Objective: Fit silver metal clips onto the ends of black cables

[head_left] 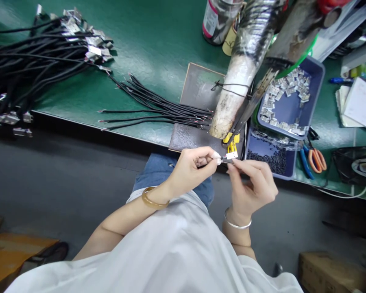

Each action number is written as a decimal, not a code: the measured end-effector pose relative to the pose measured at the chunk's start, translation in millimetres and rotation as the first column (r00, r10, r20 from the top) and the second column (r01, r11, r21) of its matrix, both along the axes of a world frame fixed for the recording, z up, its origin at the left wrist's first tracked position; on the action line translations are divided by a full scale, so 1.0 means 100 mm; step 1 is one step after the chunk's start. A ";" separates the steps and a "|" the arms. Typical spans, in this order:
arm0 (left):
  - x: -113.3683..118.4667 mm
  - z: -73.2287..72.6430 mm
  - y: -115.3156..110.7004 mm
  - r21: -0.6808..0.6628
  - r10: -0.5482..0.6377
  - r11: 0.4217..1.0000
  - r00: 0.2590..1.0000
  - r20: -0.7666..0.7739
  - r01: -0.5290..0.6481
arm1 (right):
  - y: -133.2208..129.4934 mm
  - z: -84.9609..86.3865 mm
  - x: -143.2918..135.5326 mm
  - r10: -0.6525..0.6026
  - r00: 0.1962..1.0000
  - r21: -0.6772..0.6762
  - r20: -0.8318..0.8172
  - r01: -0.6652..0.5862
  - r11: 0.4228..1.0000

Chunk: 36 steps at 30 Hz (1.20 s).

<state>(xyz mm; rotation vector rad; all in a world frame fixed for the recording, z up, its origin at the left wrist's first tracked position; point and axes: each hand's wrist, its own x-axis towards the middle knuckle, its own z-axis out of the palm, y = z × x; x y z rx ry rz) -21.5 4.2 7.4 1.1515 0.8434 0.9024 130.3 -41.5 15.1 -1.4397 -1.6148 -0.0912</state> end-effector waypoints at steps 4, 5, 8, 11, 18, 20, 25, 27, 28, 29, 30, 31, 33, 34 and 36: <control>0.01 -0.03 -0.02 0.020 0.015 1.000 0.999 0.032 -0.015 | -0.01 -0.01 -0.07 0.062 0.997 -0.130 -0.049 -0.067 0.989; 0.01 -0.03 -0.03 0.018 0.017 1.000 0.999 0.048 -0.018 | 0.00 -0.02 -0.07 0.061 0.992 -0.161 -0.115 -0.079 0.984; 0.02 -0.02 -0.02 -0.016 0.008 1.000 0.991 0.132 -0.006 | 0.03 -0.06 -0.05 0.061 0.886 -0.260 -0.459 -0.200 0.945; 0.02 -0.02 0.01 -0.028 0.020 0.999 0.985 0.174 -0.016 | 0.05 -0.06 0.01 0.025 0.723 -0.223 -0.691 -0.246 0.943; 0.03 -0.04 0.08 -0.095 0.094 0.992 0.987 0.131 -0.081 | 0.03 -0.10 0.01 -0.077 0.874 0.081 -0.479 0.132 0.988; 0.04 -0.03 0.10 -0.113 0.099 0.990 0.988 0.115 -0.086 | 0.04 -0.15 0.00 -0.039 0.916 0.075 -0.398 0.075 0.994; 0.05 0.00 0.14 -0.044 0.126 0.991 0.992 -0.012 -0.126 | 0.08 -0.20 -0.02 0.063 0.979 -0.056 -0.193 -0.075 0.996; 0.07 0.01 0.15 -0.003 0.152 0.988 0.986 -0.063 -0.152 | 0.10 -0.21 -0.01 0.083 0.985 -0.054 -0.150 -0.092 0.994; 0.08 0.01 0.16 0.009 0.163 0.987 0.984 -0.077 -0.163 | 0.11 -0.21 -0.01 0.085 0.988 -0.046 -0.128 -0.091 0.995; 0.10 0.01 0.17 0.016 0.172 0.985 0.982 -0.083 -0.172 | 0.12 -0.21 -0.01 0.085 0.990 -0.037 -0.111 -0.089 0.995; 0.11 0.01 0.18 0.020 0.180 0.984 0.980 -0.083 -0.179 | 0.13 -0.21 0.00 0.087 0.991 -0.030 -0.102 -0.090 0.995; 0.12 0.02 0.19 0.022 0.185 0.983 0.980 -0.079 -0.183 | 0.14 -0.21 0.00 0.090 0.991 -0.026 -0.101 -0.093 0.995; 0.14 0.04 0.20 0.027 0.197 0.980 0.978 -0.071 -0.195 | 0.17 -0.20 0.00 0.095 0.990 -0.013 -0.103 -0.096 0.995; 0.15 0.06 0.21 0.032 0.205 0.979 0.976 -0.069 -0.204 | 0.18 -0.19 0.01 0.096 0.990 -0.006 -0.104 -0.097 0.995; 0.16 0.09 0.21 0.047 0.223 0.974 0.972 -0.070 -0.220 | 0.20 -0.16 0.01 0.095 0.990 0.005 -0.105 -0.095 0.996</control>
